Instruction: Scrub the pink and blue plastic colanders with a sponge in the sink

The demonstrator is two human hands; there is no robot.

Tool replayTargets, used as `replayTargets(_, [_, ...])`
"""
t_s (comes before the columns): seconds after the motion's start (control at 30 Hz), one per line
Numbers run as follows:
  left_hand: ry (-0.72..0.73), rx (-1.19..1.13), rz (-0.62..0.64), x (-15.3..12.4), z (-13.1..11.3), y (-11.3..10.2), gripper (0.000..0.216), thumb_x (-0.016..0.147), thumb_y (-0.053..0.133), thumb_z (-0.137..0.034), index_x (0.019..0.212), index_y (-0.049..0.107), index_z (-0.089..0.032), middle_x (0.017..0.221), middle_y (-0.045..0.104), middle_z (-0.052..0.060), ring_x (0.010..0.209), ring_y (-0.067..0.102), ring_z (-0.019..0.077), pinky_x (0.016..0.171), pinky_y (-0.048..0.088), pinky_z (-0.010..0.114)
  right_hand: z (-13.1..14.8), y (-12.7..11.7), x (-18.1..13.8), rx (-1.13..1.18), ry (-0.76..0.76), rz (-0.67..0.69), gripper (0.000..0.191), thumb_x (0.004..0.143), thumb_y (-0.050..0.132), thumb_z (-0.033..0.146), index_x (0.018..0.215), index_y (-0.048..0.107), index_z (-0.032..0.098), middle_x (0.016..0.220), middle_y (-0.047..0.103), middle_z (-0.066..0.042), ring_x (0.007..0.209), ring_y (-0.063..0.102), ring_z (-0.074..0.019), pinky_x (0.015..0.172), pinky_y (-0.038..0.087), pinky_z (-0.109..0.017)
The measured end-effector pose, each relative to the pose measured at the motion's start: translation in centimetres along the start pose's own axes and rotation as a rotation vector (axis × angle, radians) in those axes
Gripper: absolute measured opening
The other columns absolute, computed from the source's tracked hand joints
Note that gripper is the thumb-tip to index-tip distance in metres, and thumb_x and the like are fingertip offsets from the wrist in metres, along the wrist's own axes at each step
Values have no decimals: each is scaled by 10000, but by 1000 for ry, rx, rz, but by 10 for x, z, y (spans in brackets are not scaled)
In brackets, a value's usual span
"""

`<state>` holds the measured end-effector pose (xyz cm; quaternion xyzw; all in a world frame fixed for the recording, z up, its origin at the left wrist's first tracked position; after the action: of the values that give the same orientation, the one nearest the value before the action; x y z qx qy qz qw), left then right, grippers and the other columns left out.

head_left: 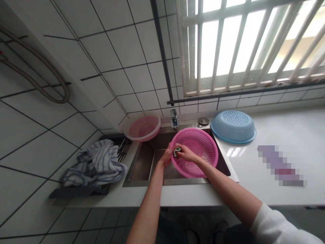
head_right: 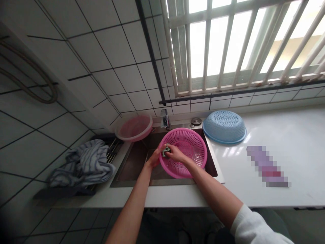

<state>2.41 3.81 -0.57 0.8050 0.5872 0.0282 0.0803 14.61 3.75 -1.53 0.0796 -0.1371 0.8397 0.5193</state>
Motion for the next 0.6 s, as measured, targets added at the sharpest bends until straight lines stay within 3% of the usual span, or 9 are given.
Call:
replayTargets(0.07, [5,-46,8,1,-1,1,589,858,735,-599,1311,605,-246,1298,700,103,1278,621,261,1112,457,411,3,2,0,-9,-16,28,261,824,568,222,1072,636,177,971,688,-44,786,600,-164,719,481,-266])
replayTargets(0.13, [47,-22,-19,2,-5,2,590,872,709,-623,1344,612,-282,1401,660,95,1376,558,262,1173,401,415,4,-4,3,-37,-16,-24,188,821,578,241,989,633,178,928,684,-38,778,590,-167,719,470,-268])
replayTargets(0.27, [102,112,-8,2,-12,7,617,869,718,-618,1372,614,-275,1500,594,97,1447,481,284,1236,310,433,-2,-37,5,-137,72,-418,108,811,559,314,832,548,209,832,637,-24,735,543,-180,680,426,-279])
replayTargets(0.37, [50,116,45,-1,-11,11,687,809,816,-530,1382,561,-252,1382,654,103,1288,601,285,1167,397,456,-1,-49,2,-211,102,-572,91,802,548,305,819,531,217,818,629,-25,731,535,-190,693,414,-295])
replayTargets(0.47, [-7,11,40,-3,-9,10,721,791,838,-483,1394,511,-262,1310,677,88,1187,655,255,1100,461,436,6,-34,2,-238,49,-434,49,797,550,258,814,549,212,817,646,-33,733,550,-192,709,418,-299])
replayTargets(0.6, [54,-9,-98,0,-10,1,714,828,790,-513,1446,516,-285,1369,671,88,1266,628,257,1138,433,428,13,3,1,-164,-51,-42,119,777,560,183,881,616,198,886,697,-44,774,593,-190,736,440,-287])
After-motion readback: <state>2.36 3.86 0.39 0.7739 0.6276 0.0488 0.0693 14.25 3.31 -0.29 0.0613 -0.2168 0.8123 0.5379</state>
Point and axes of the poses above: each hand's wrist, its own x-axis towards the middle knuckle, its own y-axis out of the palm, z = x × y, the point moved 5 cm from there along x, towards the middle knuckle
